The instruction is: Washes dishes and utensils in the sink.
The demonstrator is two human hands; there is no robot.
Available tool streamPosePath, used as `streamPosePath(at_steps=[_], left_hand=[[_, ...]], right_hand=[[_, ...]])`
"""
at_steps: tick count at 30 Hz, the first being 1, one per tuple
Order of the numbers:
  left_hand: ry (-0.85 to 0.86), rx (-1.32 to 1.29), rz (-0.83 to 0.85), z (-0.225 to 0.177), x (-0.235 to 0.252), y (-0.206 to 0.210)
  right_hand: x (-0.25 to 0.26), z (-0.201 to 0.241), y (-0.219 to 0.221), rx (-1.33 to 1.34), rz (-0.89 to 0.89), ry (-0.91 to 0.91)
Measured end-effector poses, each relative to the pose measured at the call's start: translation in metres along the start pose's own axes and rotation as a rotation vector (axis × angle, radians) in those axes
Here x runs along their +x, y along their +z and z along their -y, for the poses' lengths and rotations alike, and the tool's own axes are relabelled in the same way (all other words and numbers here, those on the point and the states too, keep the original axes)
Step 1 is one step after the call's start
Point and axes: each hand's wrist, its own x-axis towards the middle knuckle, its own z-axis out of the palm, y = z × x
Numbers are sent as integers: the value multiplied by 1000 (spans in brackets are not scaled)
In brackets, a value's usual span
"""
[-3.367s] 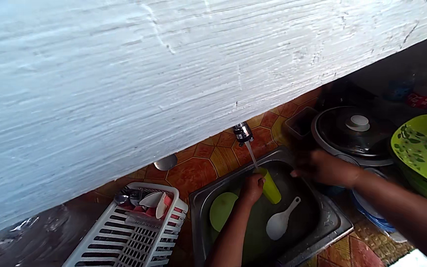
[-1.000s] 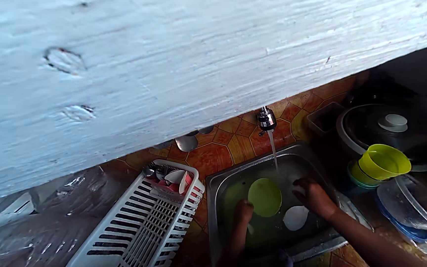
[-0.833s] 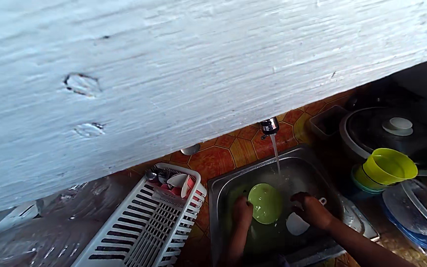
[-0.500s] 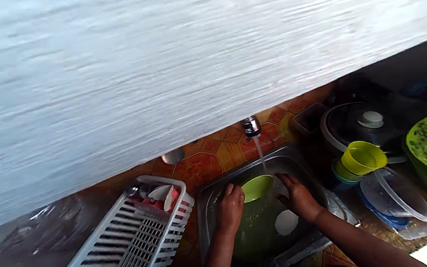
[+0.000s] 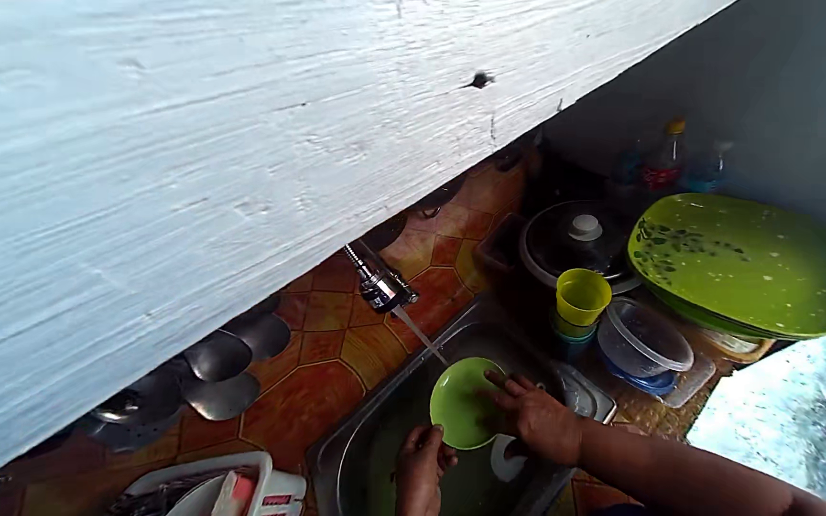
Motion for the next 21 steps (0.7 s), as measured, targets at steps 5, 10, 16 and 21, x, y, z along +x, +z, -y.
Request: streamPosePath(at_steps=[5,10,16,21], left_hand=[[-31,-127,280,-5,-20,8],[173,190,437,-1,-11,0],[51,630,370,45,28,-8],[-65,821,482,77,35,-2]], right_hand=[[-34,-3,-9,-142,-310,-18],[-84,23,-89,-157,-448,112],[-157,43,-187,-54,-657,257],[-177,65,-215,-110,-665,511]])
